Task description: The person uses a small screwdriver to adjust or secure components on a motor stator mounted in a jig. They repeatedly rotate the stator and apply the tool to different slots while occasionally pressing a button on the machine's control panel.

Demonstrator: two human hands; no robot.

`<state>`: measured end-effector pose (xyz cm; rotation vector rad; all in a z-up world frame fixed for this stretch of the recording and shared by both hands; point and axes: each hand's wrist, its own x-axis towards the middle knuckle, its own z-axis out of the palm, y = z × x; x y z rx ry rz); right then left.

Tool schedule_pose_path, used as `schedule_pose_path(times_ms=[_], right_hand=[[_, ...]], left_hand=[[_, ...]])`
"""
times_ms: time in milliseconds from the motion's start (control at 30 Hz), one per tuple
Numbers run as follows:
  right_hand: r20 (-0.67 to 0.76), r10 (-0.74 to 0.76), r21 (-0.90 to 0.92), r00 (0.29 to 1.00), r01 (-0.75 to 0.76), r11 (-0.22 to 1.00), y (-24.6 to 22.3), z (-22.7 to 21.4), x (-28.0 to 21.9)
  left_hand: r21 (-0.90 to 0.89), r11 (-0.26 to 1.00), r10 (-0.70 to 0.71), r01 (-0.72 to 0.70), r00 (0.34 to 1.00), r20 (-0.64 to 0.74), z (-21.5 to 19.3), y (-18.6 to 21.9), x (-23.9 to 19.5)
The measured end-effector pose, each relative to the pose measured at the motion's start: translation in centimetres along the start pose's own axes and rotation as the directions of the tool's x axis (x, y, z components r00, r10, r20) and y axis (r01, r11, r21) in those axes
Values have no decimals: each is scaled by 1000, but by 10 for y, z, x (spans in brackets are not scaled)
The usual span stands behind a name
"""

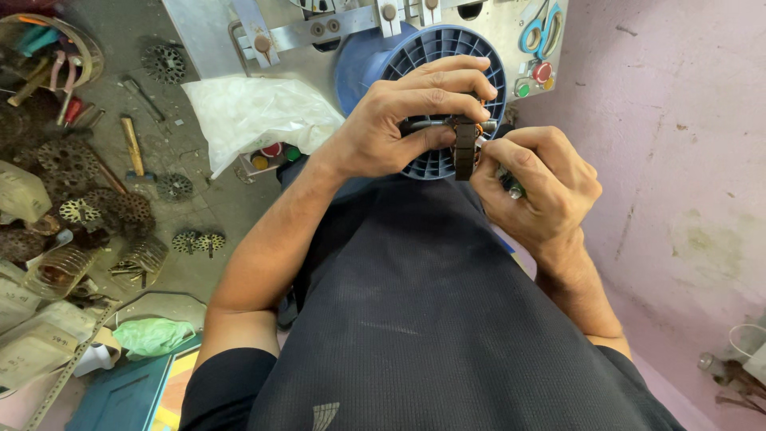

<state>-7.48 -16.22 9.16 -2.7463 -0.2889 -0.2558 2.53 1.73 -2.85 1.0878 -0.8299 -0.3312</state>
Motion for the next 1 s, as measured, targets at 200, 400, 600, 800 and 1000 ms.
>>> schedule_pose_path(times_ms=[200, 400, 600, 800, 1000], right_hand=[[154, 115, 167, 981, -141, 976, 2, -10, 16], [384, 113, 403, 916, -277, 872, 27, -24, 37], [422, 87, 366, 902, -258, 894, 38, -19, 46], [474, 175, 269, 863, -331, 905, 31, -15, 52], [468, 164, 165, 868, -268, 949, 15, -16, 61]], left_hand=[[8, 1000, -6, 6, 1000, -7, 0, 0, -3], [-25, 1000, 0, 0, 1000, 5, -1, -2, -2], [-64, 998, -13, 14, 1000, 16, -5, -5, -6], [-81, 997, 15, -14, 1000, 10, -6, -9, -7], [-82, 997, -6, 2, 999, -46, -5, -2, -9]])
